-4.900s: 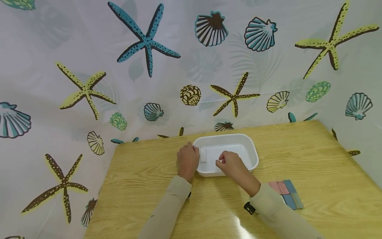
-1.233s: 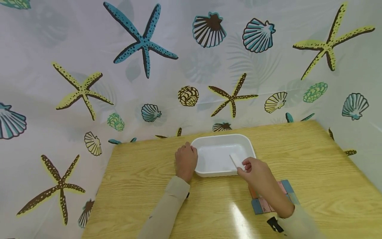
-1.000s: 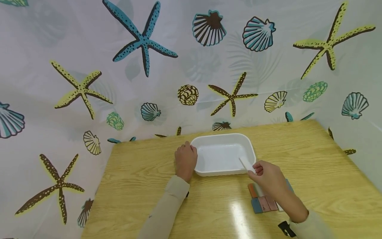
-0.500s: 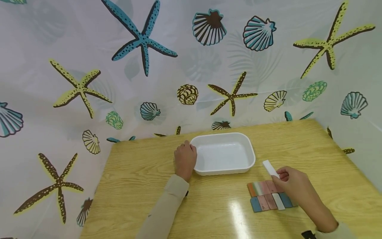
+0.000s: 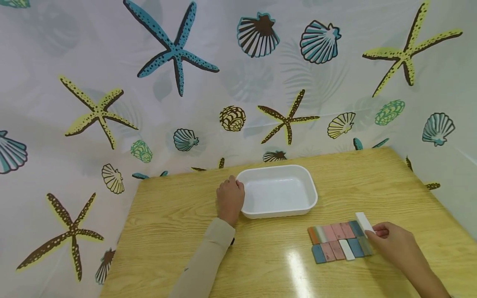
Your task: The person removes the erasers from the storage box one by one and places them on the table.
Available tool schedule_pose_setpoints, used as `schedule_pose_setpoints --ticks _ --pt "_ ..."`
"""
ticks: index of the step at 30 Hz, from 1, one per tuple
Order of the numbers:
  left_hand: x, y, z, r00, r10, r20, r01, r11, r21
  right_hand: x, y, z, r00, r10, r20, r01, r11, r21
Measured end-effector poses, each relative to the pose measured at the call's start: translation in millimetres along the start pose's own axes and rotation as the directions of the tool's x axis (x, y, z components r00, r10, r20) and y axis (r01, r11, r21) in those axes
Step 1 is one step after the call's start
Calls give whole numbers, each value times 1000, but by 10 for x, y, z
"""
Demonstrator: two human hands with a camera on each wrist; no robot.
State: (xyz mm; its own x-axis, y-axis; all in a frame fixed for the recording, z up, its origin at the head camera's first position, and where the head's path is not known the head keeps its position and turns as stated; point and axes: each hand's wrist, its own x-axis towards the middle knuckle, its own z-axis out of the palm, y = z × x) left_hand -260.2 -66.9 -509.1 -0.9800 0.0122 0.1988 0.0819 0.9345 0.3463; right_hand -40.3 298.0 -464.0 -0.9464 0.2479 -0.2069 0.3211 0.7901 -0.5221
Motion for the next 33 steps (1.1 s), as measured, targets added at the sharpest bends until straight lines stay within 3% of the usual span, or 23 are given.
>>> schedule_pose_setpoints --ticks 6,17,22,33 --pt "-6 0 -14 999 20 -25 -21 1000 -6 -26 191 37 1000 25 -1 -25 1000 -17" --pt "-23 -20 13 998 37 -53 -39 999 -35 -12 282 180 999 50 19 -50 999 -7" --pt "-18 -23 12 996 45 -71 -48 998 -39 -17 295 199 1000 10 -5 -10 1000 -14" --pt "-23 5 -9 999 16 -33 -16 1000 -17 -23 307 195 1000 1 -1 -1 1000 -12"
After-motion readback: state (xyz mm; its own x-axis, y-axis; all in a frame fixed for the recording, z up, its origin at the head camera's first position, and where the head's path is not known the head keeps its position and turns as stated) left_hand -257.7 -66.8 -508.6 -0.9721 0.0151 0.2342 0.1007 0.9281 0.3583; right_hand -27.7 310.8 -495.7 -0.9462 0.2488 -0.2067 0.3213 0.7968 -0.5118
